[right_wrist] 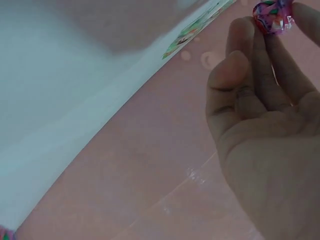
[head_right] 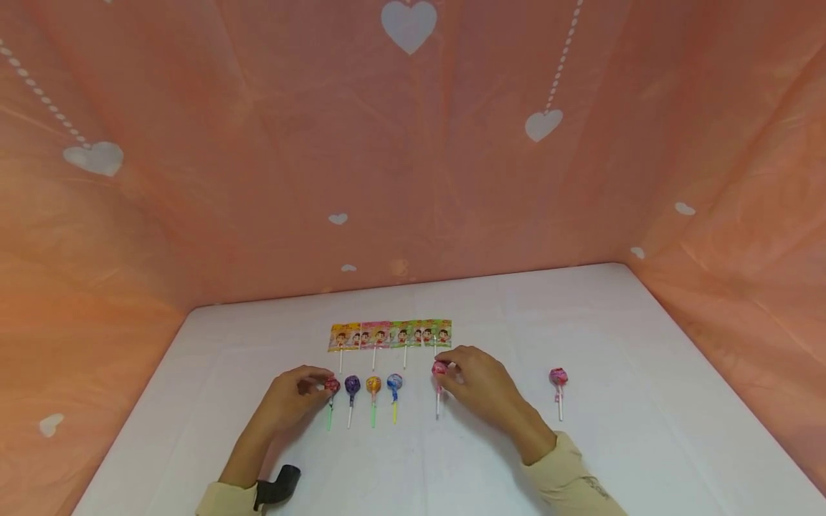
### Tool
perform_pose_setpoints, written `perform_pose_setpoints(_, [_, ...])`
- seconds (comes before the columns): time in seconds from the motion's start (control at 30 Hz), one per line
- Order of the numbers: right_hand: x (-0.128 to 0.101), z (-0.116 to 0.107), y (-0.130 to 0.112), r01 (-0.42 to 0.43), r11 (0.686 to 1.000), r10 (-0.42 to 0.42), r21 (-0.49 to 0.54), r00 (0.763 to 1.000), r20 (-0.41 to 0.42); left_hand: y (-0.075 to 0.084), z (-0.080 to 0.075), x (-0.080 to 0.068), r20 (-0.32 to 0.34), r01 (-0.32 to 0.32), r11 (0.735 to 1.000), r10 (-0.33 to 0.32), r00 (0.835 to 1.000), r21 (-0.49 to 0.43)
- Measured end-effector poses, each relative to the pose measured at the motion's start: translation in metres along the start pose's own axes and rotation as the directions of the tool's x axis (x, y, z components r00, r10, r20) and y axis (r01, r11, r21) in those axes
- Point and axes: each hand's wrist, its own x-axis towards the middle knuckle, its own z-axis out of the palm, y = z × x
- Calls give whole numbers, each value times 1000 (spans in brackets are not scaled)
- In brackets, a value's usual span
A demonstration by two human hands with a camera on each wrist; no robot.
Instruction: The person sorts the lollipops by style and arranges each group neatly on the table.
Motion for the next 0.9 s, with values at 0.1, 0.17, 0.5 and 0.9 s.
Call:
perform_pose_setpoints(0.1, [3,4,-6,0,1000,0,-6,1000,18,0,1,1,-1,-3,1000,3,1000,4])
perform_pose_setpoints(0.17, [5,7,-9,1,1000,-1,-9,999,33,-1,2,1,-6,-4,1000,4,1000,7])
perform_pose_setpoints(0.5, [15,12,-19,-16,1000,15,12,998,60,0,3,0,-8,-3,1000,3,1000,13])
perform_pose_setpoints(0.9, [22,21,-22,74,995,-66,-74,993,99,1,2,0,0,14,999,-14,1000,41])
